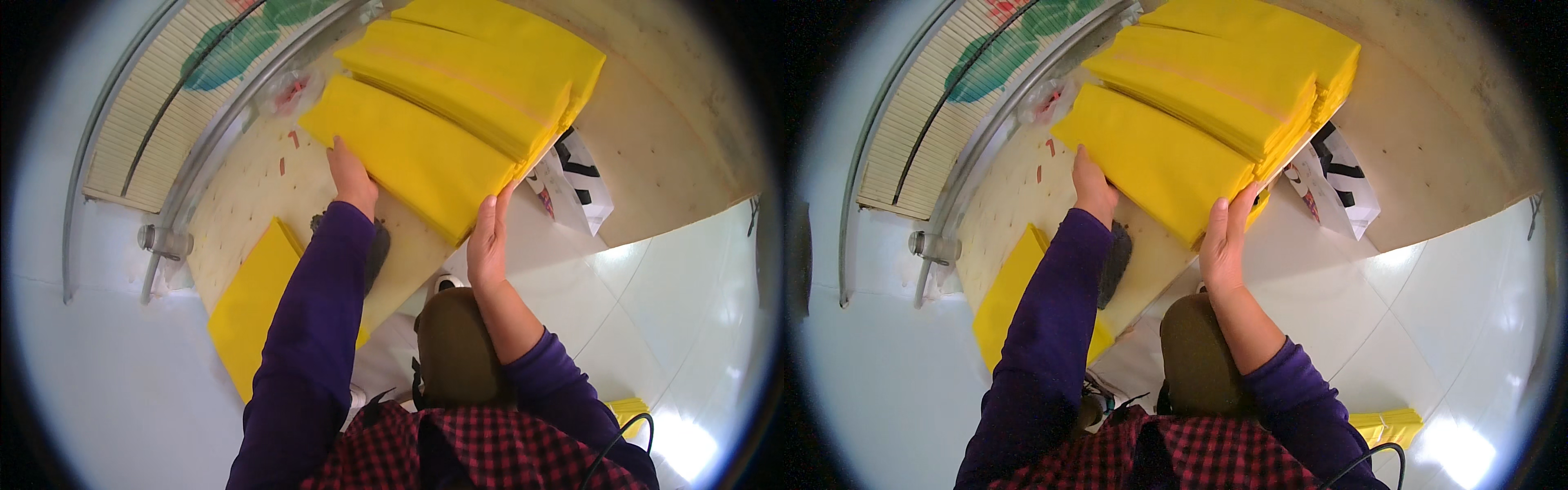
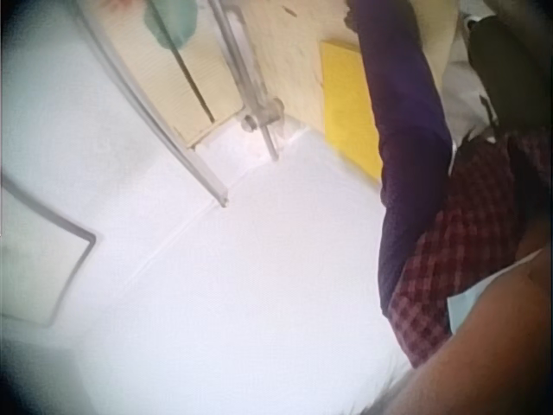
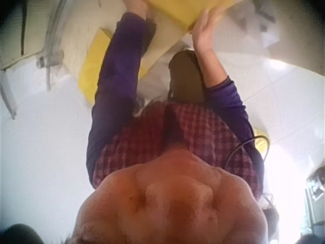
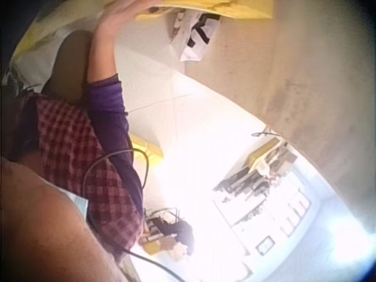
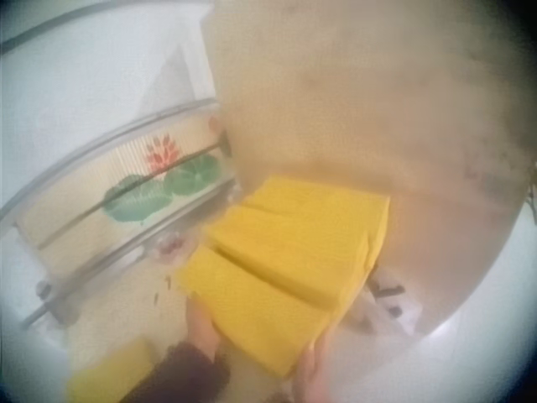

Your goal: The person folds yellow foam sheets on a table, aligning edges and pressing creases to create uniform folds. The person stacks the folded sheets and repeats the folding process with additional sheets.

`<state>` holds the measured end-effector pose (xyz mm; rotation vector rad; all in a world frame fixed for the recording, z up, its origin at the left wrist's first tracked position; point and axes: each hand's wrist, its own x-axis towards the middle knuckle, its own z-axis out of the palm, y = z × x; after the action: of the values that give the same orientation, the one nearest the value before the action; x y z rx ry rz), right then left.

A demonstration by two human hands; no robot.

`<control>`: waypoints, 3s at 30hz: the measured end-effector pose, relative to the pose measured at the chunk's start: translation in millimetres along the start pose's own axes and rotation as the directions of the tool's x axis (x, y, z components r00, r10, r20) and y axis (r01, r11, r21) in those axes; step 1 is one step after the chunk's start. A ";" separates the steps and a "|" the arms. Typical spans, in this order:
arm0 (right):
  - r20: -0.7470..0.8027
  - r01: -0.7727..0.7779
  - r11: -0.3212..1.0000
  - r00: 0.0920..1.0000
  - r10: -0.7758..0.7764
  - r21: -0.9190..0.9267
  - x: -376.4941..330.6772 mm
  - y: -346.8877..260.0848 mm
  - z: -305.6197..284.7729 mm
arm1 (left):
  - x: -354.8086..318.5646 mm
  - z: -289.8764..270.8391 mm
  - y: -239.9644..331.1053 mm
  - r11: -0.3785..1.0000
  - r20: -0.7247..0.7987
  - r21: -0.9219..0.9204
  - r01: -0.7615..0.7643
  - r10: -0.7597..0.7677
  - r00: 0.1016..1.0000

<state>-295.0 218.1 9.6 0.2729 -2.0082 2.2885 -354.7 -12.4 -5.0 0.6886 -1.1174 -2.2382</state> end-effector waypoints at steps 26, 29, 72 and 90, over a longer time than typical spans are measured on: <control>-0.015 -0.029 0.997 0.999 0.028 -0.066 0.2 7.3 -2.1 | 3.7 -5.3 -4.4 0.998 0.041 0.023 0.056 -0.057 0.998; -0.034 -0.005 0.998 0.999 0.003 -0.061 -1.4 12.0 -3.4 | -5.8 -5.5 4.4 0.995 0.081 0.060 0.076 -0.081 0.993; 0.561 0.549 0.233 0.828 -0.015 -0.803 -4.1 37.4 171.8 | -339.0 -394.8 212.9 0.574 -0.255 0.806 -0.145 0.559 0.789; 0.955 0.549 0.815 0.298 0.015 -0.184 -107.7 -15.7 178.7 | -328.4 -409.9 208.2 0.220 0.224 0.920 -0.324 0.383 0.896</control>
<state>-172.7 49.2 26.5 2.1331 -2.4968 1.2588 197.9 -127.5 17.5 0.7686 -2.3238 -0.9188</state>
